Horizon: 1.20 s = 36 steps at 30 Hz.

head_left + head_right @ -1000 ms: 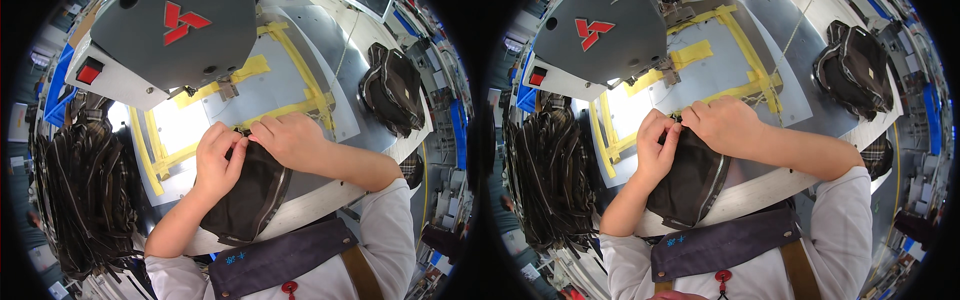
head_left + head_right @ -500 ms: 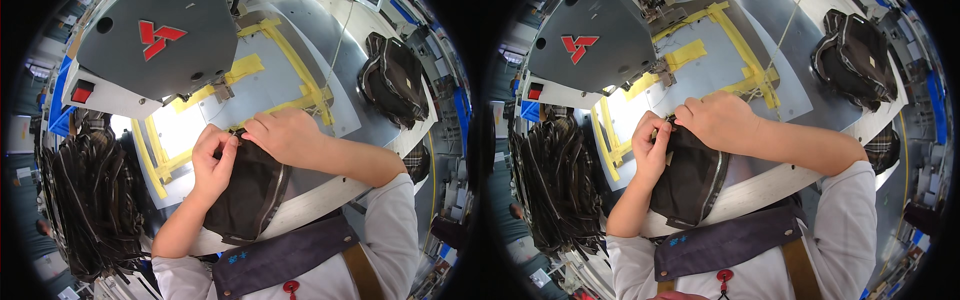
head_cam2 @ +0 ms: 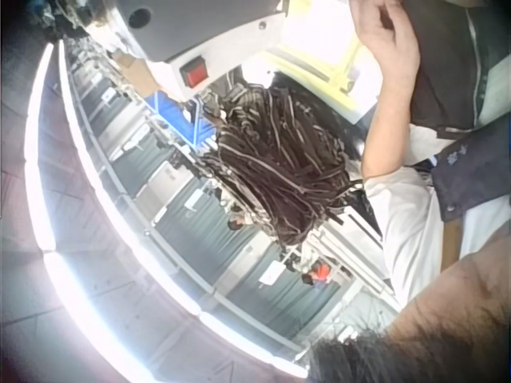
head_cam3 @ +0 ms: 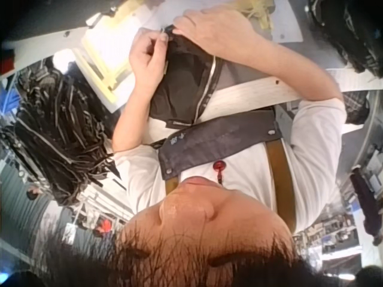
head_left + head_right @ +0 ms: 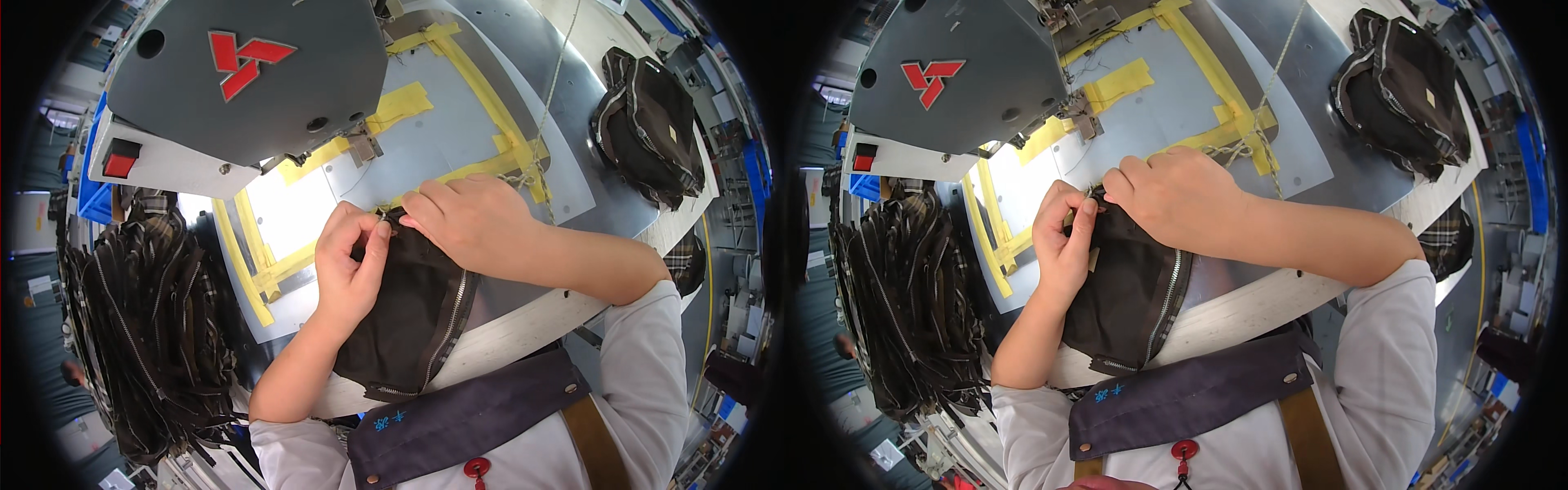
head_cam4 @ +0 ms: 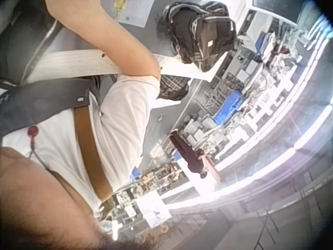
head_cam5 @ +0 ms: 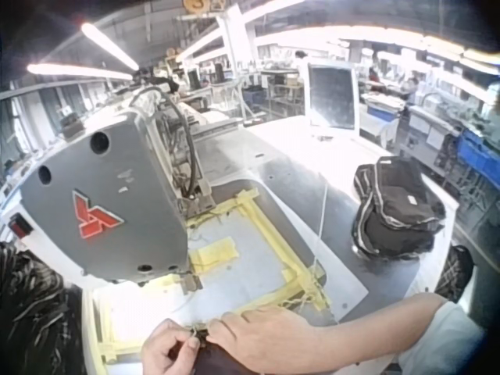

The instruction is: The person aligns and sews the zipper edges of a dark brown fabric bag using an industrial sewing machine. They repeatedly position the bag under the needle, guide it through the machine, and trim excess thread with scissors. Finished bags are stacked to the right, and a pile of unfinished bags is on the left.

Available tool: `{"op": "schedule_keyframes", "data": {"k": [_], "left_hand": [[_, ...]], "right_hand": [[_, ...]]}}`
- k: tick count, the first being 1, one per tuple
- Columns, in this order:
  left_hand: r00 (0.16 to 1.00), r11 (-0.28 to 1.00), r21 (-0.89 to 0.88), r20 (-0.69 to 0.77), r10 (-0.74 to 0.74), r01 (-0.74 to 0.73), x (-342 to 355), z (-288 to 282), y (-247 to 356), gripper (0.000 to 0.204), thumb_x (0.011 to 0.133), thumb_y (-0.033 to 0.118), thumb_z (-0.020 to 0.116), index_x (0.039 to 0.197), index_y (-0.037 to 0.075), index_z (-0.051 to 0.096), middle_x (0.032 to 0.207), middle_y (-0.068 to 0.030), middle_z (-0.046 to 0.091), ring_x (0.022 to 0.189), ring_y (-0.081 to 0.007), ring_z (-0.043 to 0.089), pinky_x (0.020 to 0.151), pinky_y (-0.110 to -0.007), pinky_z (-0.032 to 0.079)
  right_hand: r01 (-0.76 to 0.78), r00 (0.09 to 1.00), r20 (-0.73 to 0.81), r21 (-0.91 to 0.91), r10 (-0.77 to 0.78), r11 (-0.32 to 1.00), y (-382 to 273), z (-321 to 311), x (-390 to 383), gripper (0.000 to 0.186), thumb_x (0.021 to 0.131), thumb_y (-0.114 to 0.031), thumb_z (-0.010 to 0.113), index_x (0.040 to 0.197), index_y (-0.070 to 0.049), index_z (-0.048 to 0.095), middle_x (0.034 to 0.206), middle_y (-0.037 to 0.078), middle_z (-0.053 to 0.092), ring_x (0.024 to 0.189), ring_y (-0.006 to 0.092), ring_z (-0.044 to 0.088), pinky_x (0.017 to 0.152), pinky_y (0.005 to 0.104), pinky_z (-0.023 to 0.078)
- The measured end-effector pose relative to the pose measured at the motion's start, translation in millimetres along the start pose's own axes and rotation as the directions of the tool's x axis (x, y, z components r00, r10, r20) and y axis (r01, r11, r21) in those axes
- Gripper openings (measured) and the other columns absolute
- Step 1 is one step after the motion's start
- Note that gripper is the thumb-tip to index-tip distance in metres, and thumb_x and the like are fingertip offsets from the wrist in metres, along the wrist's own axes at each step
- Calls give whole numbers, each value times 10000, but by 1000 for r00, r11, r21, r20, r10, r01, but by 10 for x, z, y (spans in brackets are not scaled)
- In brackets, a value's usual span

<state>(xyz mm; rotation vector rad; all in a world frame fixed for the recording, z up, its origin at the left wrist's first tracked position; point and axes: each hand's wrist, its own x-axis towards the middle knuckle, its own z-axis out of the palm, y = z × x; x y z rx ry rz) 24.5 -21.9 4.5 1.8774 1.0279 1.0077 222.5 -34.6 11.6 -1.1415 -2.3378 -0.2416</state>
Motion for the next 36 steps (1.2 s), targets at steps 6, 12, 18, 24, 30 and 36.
{"op": "schedule_keyframes", "data": {"k": [6, 12, 18, 24, 30, 36], "left_hand": [[995, 986, 139, -9, 97, -95, 23, 26, 32, 67, 833, 2, 640, 784, -6, 595, 708, -72, 487, 593, -176, 467, 544, -291, 379], [986, 958, 234, 9, 167, -165, 15, 23, 9, 75, 792, -12, 658, 766, -3, 588, 698, -96, 489, 584, -228, 475, 537, -323, 381], [977, 961, 171, 35, 212, -215, -16, 40, 84, 72, 794, -5, 659, 779, -4, 588, 719, -88, 499, 590, -202, 483, 539, -303, 388], [988, 987, 40, -13, 156, -155, 38, 1, 28, 60, 811, -14, 640, 789, -4, 585, 719, -65, 484, 598, -151, 465, 563, -258, 399], [977, 974, 74, 5, 213, -213, 13, 8, -7, 61, 785, -19, 640, 772, 5, 586, 708, -70, 473, 597, -169, 467, 796, -323, 461], [964, 961, 71, -3, 268, -267, 24, -39, 30, 70, 794, -2, 629, 753, 12, 575, 708, -66, 478, 626, -172, 471, 854, -362, 458]], "right_hand": [[61, 998, -25, -85, -64, 995, -11, 45, 3, 120, 749, -177, 600, 785, -91, 523, 639, -1, 474, 503, 128, 532, 476, 260, 414], [21, 993, 115, -50, -15, 999, -39, 1, -9, 164, 764, -197, 609, 896, -103, 582, 705, 14, 543, 581, 165, 585, 544, 297, 465], [-211, 951, 263, 159, 165, 965, 32, -41, 19, 177, 825, -240, 647, 881, -78, 602, 705, 37, 593, 624, 236, 623, 552, 335, 467], [-556, 826, 496, 645, 267, 523, 197, -57, 148, 226, 808, -242, 680, 853, -29, 617, 719, 89, 611, 654, 201, 576, 594, 327, 438], [-646, 763, 576, 690, 292, 328, 100, -13, 172, 183, 776, -168, 631, 793, -2, 556, 664, 49, 515, 632, 127, 449, 597, 296, 402], [-660, 734, 483, 673, 477, 333, 201, 19, 182, 266, 757, -229, 644, 777, 25, 567, 659, 136, 563, 592, 206, 501, 572, 346, 415]]}}
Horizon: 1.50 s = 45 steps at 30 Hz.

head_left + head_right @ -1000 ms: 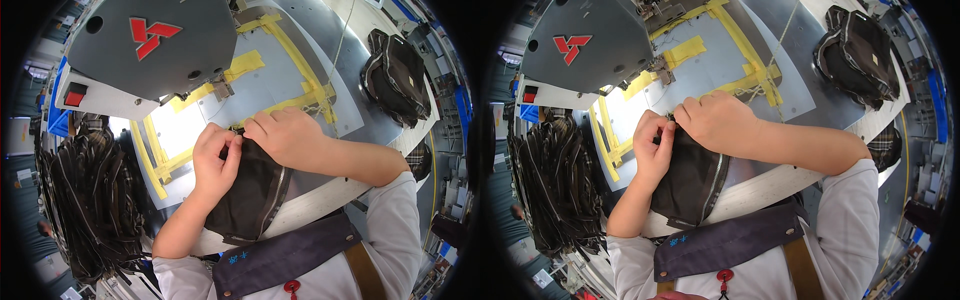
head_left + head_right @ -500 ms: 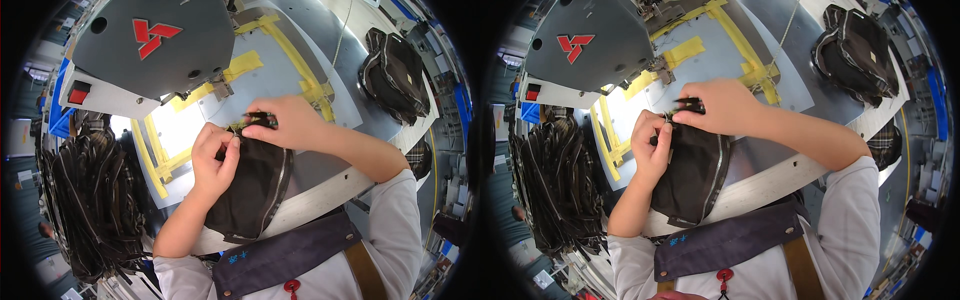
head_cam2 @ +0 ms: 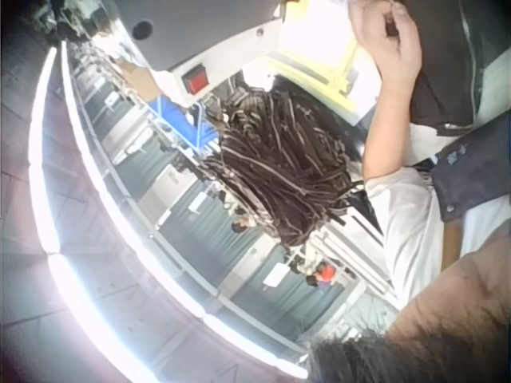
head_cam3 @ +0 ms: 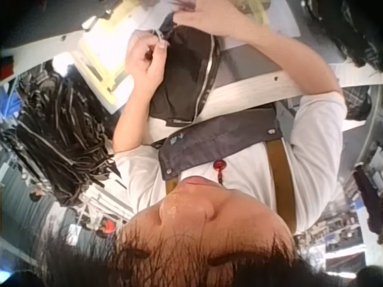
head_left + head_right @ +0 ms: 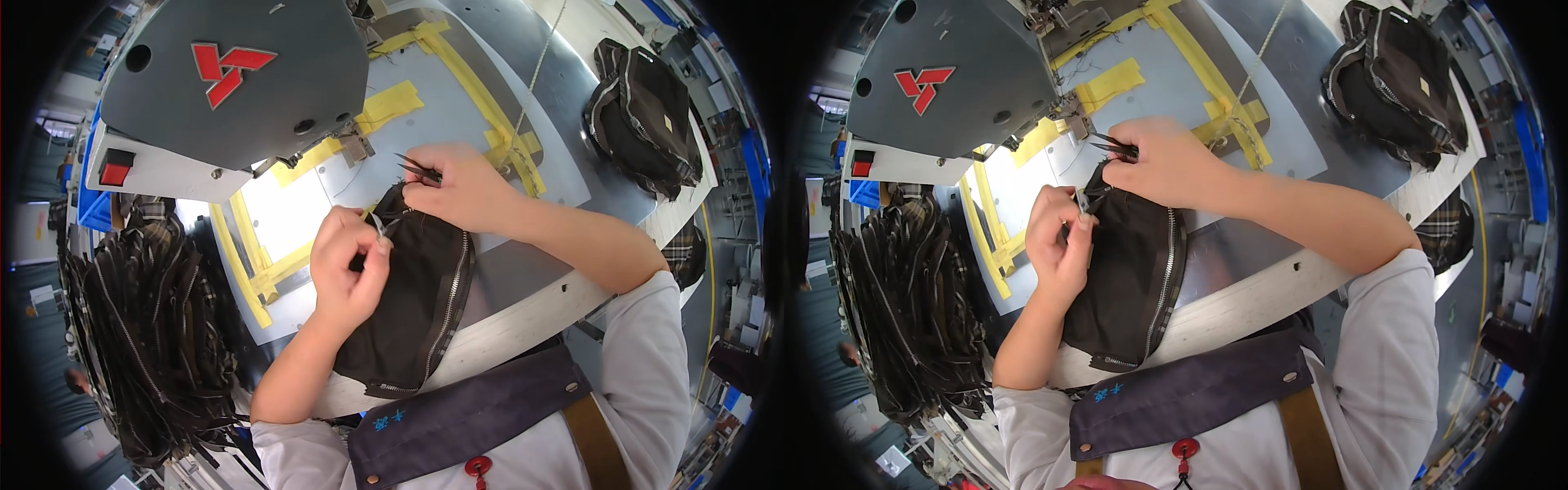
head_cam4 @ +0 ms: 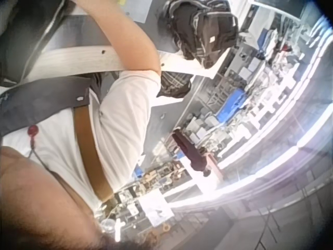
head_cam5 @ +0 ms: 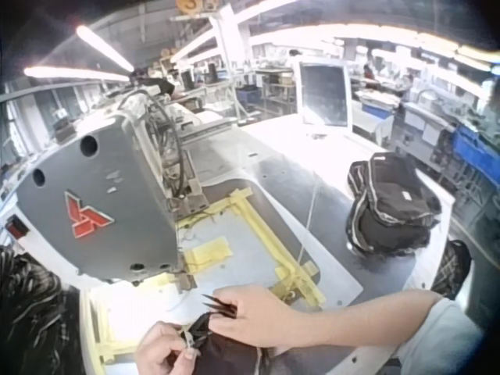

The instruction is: The person aligns and sews the zipper edges of a dark brown fabric bag using an industrial sewing machine. They repeatedly position the bag under the needle, guide it through the machine, and trim excess thread with scissors. Finished bags are stacked to the right, and a pile of unfinished bags is on the left.

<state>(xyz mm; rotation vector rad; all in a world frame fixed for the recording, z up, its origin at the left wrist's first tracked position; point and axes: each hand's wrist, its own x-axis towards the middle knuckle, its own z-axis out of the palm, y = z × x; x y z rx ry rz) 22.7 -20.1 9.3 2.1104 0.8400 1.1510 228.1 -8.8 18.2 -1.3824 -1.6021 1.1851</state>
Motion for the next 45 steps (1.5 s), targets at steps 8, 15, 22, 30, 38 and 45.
{"op": "schedule_keyframes", "data": {"k": [8, 15, 22, 30, 38, 45], "left_hand": [[988, 982, -113, -19, -153, 150, -36, 8, -94, 48, 871, 33, 598, 900, -5, 595, 908, -90, 538, 802, -167, 494, 779, -303, 449], [903, 855, -312, 26, -428, 414, -17, 69, -23, 445, 847, 67, 687, 1231, 35, 463, 1055, -79, 554, 881, -137, 550, 793, -264, 452], [900, 880, -191, 90, -426, 435, -6, 90, 19, 427, 817, -64, 670, 1183, 45, 478, 836, -4, 555, 774, -75, 521, 710, -206, 411], [908, 881, -222, 78, -411, 418, 42, 55, -6, 370, 826, -56, 662, 1139, 31, 485, 803, -2, 557, 732, -67, 506, 681, -206, 406], [938, 890, -328, -30, -346, 318, -21, 50, 24, 353, 827, -21, 674, 1129, 46, 504, 809, -23, 580, 764, -105, 554, 732, -236, 439], [929, 874, -335, 9, -370, 351, -45, 64, 15, 370, 831, -3, 685, 1154, 45, 512, 887, -39, 613, 837, -101, 574, 768, -236, 441]], "right_hand": [[101, 991, 83, -7, -100, 995, 31, -28, 1, 307, 836, -282, 666, 868, 21, 631, 719, 136, 600, 640, 234, 542, 608, 339, 435], [286, 958, 40, -4, -285, 958, 98, 53, 21, 268, 860, -248, 680, 838, 5, 597, 770, 83, 557, 695, 196, 519, 637, 313, 420], [452, 880, 53, -406, -473, 795, -10, 150, -78, 154, 744, -139, 702, 853, -55, 633, 772, 52, 562, 659, 262, 562, 556, 348, 426], [439, 818, 39, -687, -574, 579, -46, 152, -81, 131, 740, -156, 670, 840, -82, 630, 836, 19, 602, 688, 249, 621, 569, 372, 490], [214, 817, -310, -621, -486, 754, 152, -290, 88, 150, 839, -185, 612, 840, -35, 624, 792, 126, 589, 767, 337, 587, 649, 412, 445], [228, 894, -325, -265, -309, 937, -45, -186, -58, 239, 877, -246, 641, 905, -9, 655, 807, 106, 624, 736, 233, 586, 667, 341, 442]]}}
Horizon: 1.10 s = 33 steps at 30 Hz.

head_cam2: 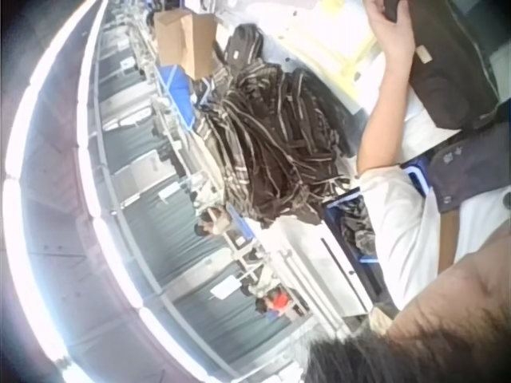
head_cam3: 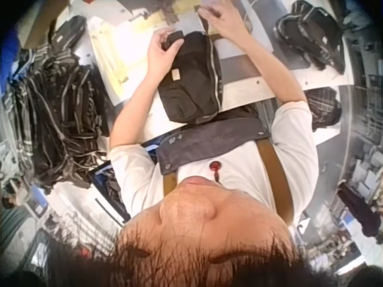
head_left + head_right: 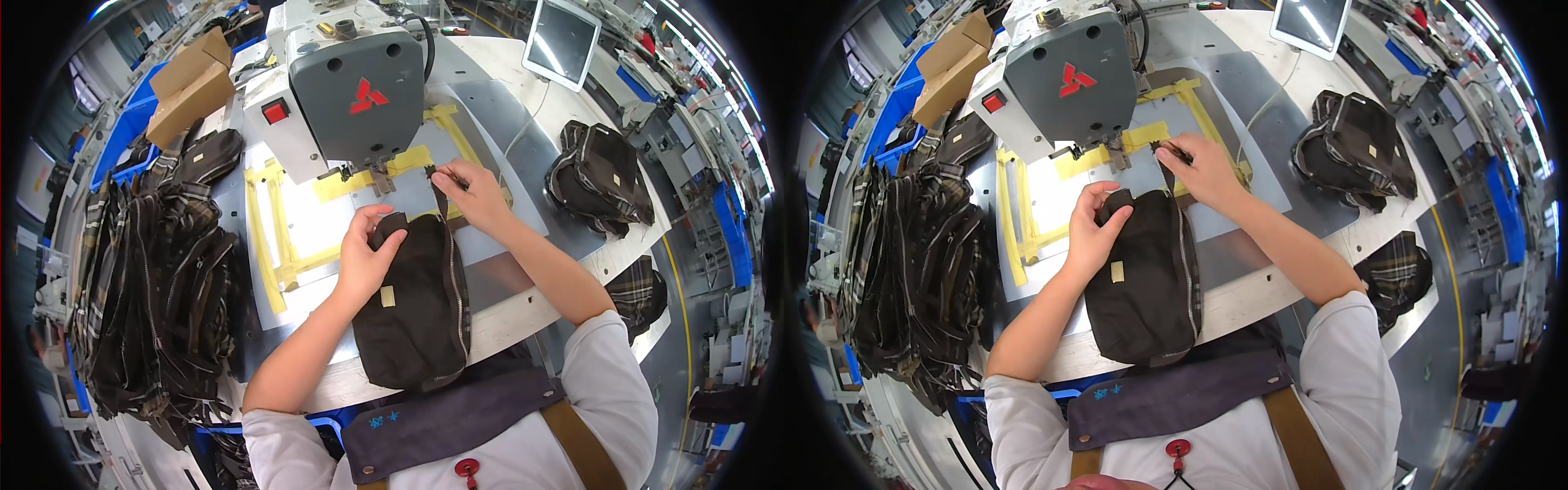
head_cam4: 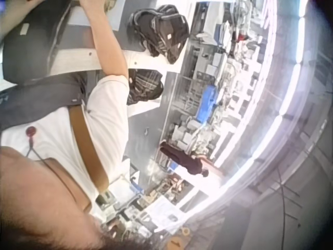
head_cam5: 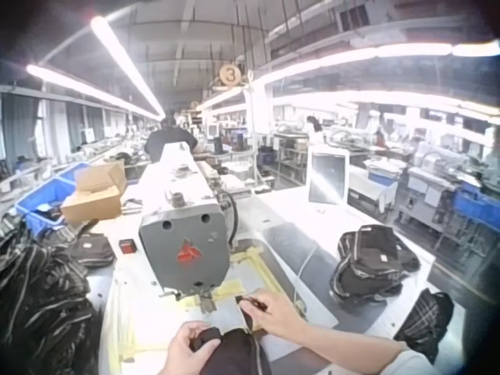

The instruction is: The person aligns and sews the zipper edges of a dark brown fabric bag using an industrial sewing machine. They repeatedly position the bag under the needle, guide it through the machine, and trim excess thread with scissors. Finished bags are stacked to the right, and a pile of unfinished bags is on the left.

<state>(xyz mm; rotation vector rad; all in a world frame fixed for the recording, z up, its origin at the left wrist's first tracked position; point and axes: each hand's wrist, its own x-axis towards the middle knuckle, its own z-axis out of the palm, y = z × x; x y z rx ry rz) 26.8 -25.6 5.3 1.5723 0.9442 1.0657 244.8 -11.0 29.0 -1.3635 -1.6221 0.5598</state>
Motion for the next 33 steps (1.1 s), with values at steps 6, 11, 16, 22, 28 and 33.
{"op": "schedule_keyframes", "data": {"k": [6, 11, 16, 22, 28, 33], "left_hand": [[1000, 1000, -24, 9, 7, -6, -4, -9, -46, 376, 829, 2, 690, 1159, 42, 514, 937, -53, 625, 885, -113, 584, 797, -243, 443], [1000, 1000, -9, 14, 6, -6, 7, 8, -67, 391, 821, 3, 699, 1165, 46, 517, 936, -51, 621, 883, -116, 580, 795, -245, 443], [1000, 999, 28, -1, 24, -24, -9, 3, -125, 420, 812, 2, 702, 1184, 61, 516, 895, -44, 605, 852, -110, 570, 773, -249, 444], [991, 994, 95, 125, 51, -63, -104, 35, 47, 447, 804, 22, 701, 1205, 87, 514, 871, -84, 615, 804, -179, 609, 762, -291, 474], [961, 972, 161, 243, 130, -172, -156, 96, -11, 354, 828, 110, 700, 1158, 82, 575, 1029, -110, 664, 935, -253, 644, 833, -344, 494], [972, 960, 241, 217, 89, -141, -88, 109, -31, 240, 862, 176, 672, 1064, 56, 621, 953, -104, 682, 892, -253, 655, 802, -330, 498]], "right_hand": [[-123, 992, -4, -23, 123, 992, -26, -104, -99, 231, 837, -220, 690, 917, -5, 656, 797, 69, 618, 748, 178, 590, 669, 296, 447], [128, 988, -77, -55, -132, 990, -311, -106, -234, 221, 785, -219, 739, 926, -66, 664, 812, 50, 601, 729, 159, 601, 652, 291, 470], [277, 958, 118, -168, -260, 946, -416, 83, -251, 195, 783, -200, 716, 948, -108, 670, 851, 45, 601, 729, 206, 627, 638, 340, 489], [281, 958, 74, -416, -276, 865, -112, 230, -78, 126, 776, -148, 654, 869, -64, 667, 880, 80, 633, 798, 296, 626, 662, 379, 480], [-32, 1000, -19, -601, 25, 799, 102, -549, -24, 243, 820, -282, 677, 897, -51, 675, 900, 121, 647, 821, 313, 628, 692, 390, 491], [206, 976, 187, -605, -114, 769, 309, -887, -310, 302, 811, -367, 687, 847, -68, 683, 846, 111, 630, 812, 307, 621, 695, 408, 484]]}}
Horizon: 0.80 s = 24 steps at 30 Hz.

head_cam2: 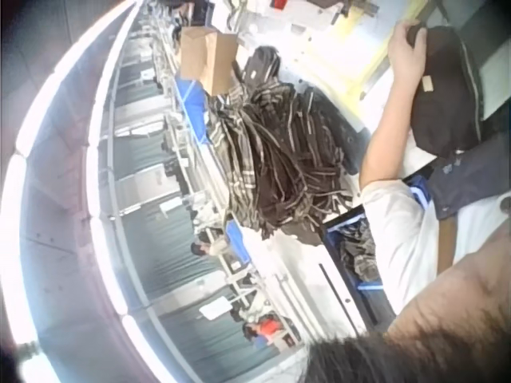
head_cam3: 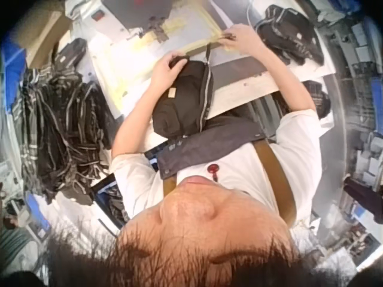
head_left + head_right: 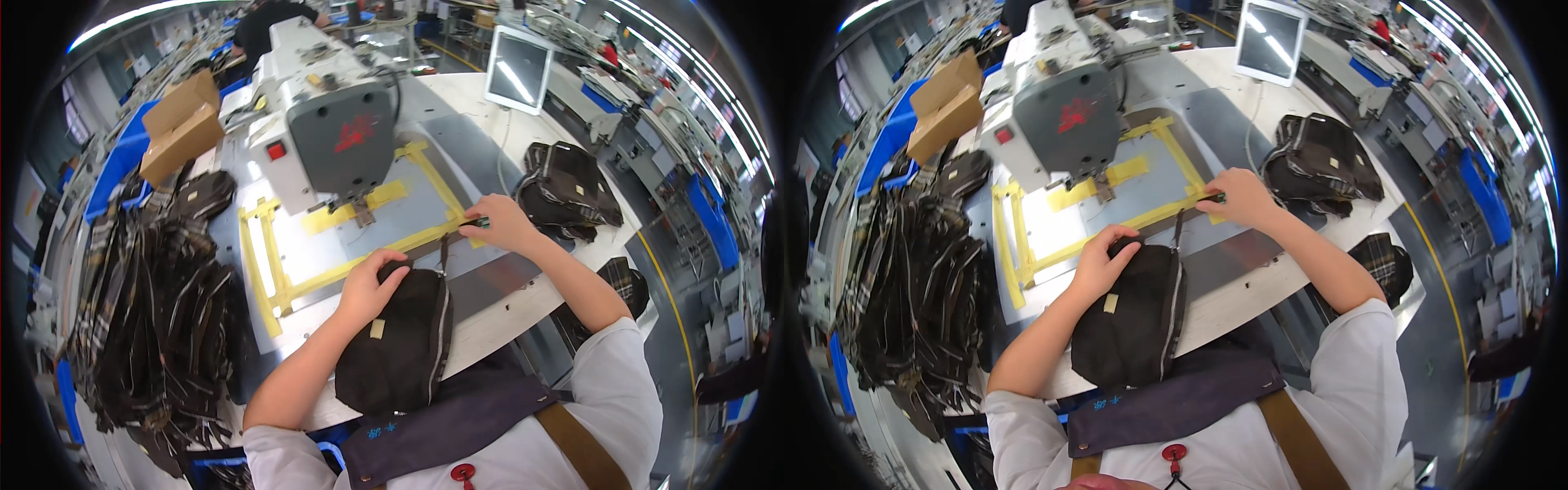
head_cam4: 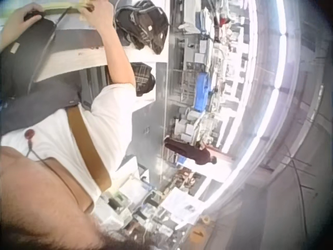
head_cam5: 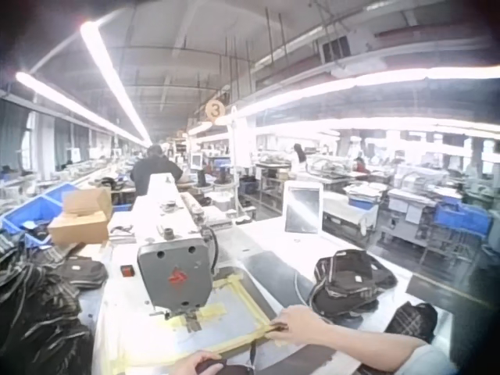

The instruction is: The person aligns and sews the zipper edges of a dark brown fabric bag using an industrial sewing machine. They repeatedly position the bag under the needle, guide it through the machine, and trim excess thread with scissors. Finished bags are stacked to the right, and a pile of unfinished bags is on the left.

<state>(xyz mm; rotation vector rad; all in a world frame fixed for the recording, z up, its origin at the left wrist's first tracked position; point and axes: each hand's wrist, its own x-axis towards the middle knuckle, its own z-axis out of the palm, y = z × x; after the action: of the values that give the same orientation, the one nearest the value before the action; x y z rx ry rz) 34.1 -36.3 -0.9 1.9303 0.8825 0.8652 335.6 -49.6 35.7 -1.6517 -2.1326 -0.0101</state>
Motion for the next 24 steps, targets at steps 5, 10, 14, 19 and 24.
{"op": "schedule_keyframes", "data": {"k": [5, 10, 14, 19, 24], "left_hand": [[997, 997, 50, -59, -49, 52, -30, -51, 42, 186, 853, 116, 678, 999, 29, 601, 897, -102, 672, 814, -212, 647, 761, -299, 493], [987, 1000, -13, -160, -27, 26, 35, -41, -22, 158, 856, 56, 669, 986, 19, 588, 891, -59, 637, 803, -127, 597, 749, -256, 472], [979, 993, -50, -167, -115, 108, 36, -30, -22, 167, 857, 13, 655, 1000, 20, 569, 919, -40, 611, 853, -105, 577, 787, -241, 454], [965, 992, -30, -228, -129, 125, 14, -41, -96, 166, 849, 33, 678, 991, 20, 595, 887, -45, 634, 807, -102, 592, 745, -240, 472], [956, 985, -30, -237, -170, 167, 29, 0, -57, 161, 852, 33, 676, 988, 13, 592, 897, -50, 634, 810, -105, 593, 753, -241, 475]], "right_hand": [[-79, 962, -271, -154, 35, 985, 727, -152, 605, 202, 837, -275, 639, 795, -79, 658, 903, 101, 611, 799, 316, 626, 687, 432, 498], [-256, 935, -334, -409, 118, 876, 1785, -297, 1216, 154, 857, -131, 558, 925, -14, 631, 1189, 137, 581, 874, 313, 636, 748, 423, 519], [-276, 940, -307, -428, 149, 860, 2087, -143, 1439, 214, 842, -78, 522, 989, 38, 626, 1286, 178, 544, 829, 289, 664, 716, 405, 536], [-195, 966, -250, -540, 65, 818, 2008, -74, 1506, 241, 819, -86, 546, 1011, 27, 637, 1343, 197, 507, 822, 245, 681, 677, 372, 550], [-208, 966, -249, -566, 75, 798, 1979, -57, 1429, 235, 803, -110, 576, 991, 11, 646, 1369, 218, 482, 804, 239, 686, 630, 354, 555]]}}
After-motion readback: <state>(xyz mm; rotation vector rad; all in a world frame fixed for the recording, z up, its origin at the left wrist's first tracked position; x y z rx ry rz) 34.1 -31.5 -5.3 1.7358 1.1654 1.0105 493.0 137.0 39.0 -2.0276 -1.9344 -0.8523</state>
